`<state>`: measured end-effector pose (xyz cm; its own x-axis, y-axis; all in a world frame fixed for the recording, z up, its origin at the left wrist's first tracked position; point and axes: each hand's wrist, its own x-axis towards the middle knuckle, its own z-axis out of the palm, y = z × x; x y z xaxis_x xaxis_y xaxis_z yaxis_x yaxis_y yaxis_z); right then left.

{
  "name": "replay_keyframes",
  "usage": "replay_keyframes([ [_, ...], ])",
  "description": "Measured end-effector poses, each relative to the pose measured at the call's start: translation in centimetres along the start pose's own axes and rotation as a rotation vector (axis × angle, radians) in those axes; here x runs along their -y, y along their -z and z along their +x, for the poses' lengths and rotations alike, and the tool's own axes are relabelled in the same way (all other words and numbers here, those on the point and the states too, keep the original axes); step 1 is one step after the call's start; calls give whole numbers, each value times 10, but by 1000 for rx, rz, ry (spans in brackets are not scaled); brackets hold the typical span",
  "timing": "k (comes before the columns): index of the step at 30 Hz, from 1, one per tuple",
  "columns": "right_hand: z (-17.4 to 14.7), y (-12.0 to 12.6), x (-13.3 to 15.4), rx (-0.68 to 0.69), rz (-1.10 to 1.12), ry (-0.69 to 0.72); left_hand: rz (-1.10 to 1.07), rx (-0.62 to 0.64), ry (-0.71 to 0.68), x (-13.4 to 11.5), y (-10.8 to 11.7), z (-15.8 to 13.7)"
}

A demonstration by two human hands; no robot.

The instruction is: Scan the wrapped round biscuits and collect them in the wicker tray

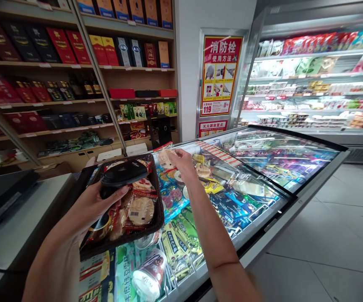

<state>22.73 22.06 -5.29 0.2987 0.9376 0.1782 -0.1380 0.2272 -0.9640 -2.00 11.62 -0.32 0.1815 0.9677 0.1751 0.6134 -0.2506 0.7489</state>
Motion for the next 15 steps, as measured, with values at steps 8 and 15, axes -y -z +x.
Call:
replay_keyframes([
  [8, -8, 6, 13, 55, -126, 16, -30, -30, -6, 6, -11, 7],
  [15, -14, 6, 18, 231, -129, -53, 104, -45, -15, 10, -11, 10],
])
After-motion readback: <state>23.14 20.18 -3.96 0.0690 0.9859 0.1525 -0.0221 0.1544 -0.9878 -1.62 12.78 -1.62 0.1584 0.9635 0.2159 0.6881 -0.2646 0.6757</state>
